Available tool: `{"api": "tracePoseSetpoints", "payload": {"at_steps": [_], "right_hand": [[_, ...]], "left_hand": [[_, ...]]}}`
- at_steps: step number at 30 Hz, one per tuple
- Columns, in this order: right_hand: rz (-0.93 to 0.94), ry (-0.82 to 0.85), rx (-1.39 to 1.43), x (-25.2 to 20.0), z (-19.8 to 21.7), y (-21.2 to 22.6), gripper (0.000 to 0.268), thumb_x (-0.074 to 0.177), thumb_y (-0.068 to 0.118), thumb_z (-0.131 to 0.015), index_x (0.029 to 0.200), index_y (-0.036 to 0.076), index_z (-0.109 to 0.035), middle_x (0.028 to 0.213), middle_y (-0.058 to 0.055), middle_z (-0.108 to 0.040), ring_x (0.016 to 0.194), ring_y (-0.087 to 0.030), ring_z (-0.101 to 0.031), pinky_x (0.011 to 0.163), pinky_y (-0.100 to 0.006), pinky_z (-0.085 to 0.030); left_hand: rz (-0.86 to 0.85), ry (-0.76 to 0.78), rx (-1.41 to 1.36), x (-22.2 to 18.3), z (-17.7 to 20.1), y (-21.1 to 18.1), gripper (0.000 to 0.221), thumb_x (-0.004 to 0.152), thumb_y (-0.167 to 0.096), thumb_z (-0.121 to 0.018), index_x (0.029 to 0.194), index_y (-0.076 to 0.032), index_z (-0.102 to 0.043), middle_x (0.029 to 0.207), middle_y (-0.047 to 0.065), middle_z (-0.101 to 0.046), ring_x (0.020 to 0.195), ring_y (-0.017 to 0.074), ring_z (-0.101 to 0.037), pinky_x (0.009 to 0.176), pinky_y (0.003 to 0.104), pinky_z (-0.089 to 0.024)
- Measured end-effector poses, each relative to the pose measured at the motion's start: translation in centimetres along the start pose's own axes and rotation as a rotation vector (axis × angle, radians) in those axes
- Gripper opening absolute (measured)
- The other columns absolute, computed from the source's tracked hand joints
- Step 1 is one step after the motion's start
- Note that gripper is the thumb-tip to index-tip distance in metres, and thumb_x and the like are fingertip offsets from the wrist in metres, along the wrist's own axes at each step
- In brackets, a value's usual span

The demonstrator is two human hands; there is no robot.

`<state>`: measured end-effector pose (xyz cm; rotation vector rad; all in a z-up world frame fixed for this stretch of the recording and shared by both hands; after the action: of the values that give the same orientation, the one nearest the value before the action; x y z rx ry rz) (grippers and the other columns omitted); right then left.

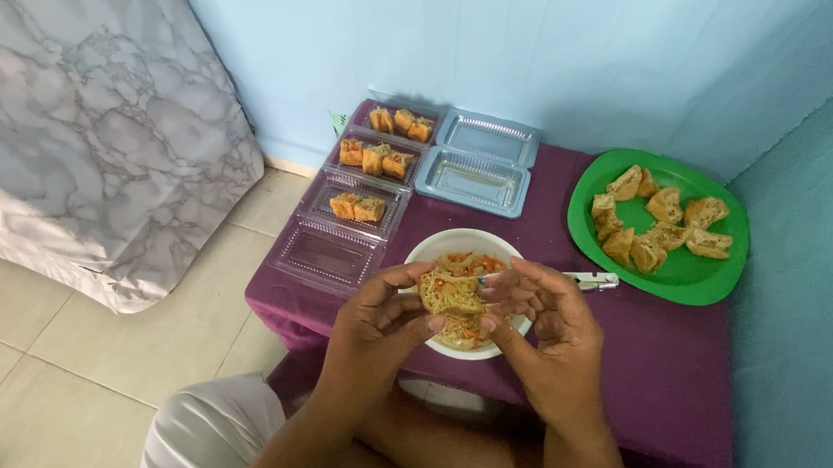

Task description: Stuffing fried tofu pockets with a vegetable filling using small tongs

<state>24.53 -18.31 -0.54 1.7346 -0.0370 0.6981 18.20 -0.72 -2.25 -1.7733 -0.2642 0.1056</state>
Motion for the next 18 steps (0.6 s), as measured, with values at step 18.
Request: {"api": "tracePoseSetpoints", "payload": {"at_steps": [18], "right_hand": [[-0.025,-0.035,-0.045,0.0,-0.1,0.3,0.057,0.082,-0.009,-0.076,0.135,0.001,-0.057,0.108,-0.014,-0.074,0.098,-0.018,-0.071,0.090,-0.031,-0.060]], "left_hand": [[-0.085,0.050,0.010,0.0,-0.3,0.5,0.052,0.089,0.003,-0.065,0.140,-0.002,-0.051,0.148,0.013,-0.055,0.130,0.0210,-0.051,0.107,0.039,-0.046]]}}
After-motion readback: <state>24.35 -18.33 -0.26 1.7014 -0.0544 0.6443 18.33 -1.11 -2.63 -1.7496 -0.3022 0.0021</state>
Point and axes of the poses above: each hand's wrist, its own x-axis towards the middle knuckle, its own z-axis out of the back of the hand, y = z × x, the point moved 9 cm from there along x, towards the middle knuckle
